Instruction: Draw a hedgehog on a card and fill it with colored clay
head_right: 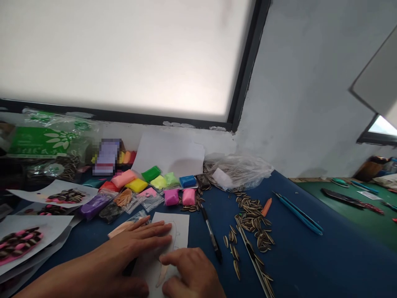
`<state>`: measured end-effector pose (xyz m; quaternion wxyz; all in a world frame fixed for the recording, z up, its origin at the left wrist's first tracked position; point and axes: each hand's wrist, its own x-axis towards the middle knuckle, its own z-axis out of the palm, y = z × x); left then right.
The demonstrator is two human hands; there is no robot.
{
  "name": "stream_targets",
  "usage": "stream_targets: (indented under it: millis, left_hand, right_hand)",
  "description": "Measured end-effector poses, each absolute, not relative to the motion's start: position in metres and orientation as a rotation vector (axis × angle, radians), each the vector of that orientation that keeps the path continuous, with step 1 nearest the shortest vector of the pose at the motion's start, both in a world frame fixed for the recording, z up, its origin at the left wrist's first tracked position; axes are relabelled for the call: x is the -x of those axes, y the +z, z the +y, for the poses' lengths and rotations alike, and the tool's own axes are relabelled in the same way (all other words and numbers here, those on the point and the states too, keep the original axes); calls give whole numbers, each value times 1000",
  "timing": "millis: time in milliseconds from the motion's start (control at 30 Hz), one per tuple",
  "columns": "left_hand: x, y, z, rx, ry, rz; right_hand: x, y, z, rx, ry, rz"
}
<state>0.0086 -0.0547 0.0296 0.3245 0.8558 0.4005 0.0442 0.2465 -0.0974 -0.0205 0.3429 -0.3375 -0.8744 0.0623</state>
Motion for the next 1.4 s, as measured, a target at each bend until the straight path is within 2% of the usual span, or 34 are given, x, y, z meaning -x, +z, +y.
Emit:
stream_targets:
  millis: [333, 533, 633, 800, 967, 1233, 1400]
  left_hand:
    - [-5, 18, -57, -2307, 239, 930]
    - [-7, -2, -49, -2493, 626, 1174]
    - [-14, 4, -48, -2564, 570, 1327]
    - [-21, 5, -52, -2573, 487, 1298]
    - [-17, -14, -52, -2612, 492, 1273]
    - [0, -32, -38, -2696, 577, 1050]
    - [7, -47, -36, -2654, 816, 1073]
  right_hand:
    - [-252, -2, -80, 874, -84, -2303]
    - [-255, 0, -77, 889, -165, -2448]
    - [-251, -9, -76, 859, -318, -2416]
    - [-239, -24, -74, 754, -536, -2217]
    - [-247, -13, -72, 829, -295, -2267]
    - [-256, 20, -56, 1389, 231, -2589]
    - [-233, 20, -37, 1362, 295, -2621]
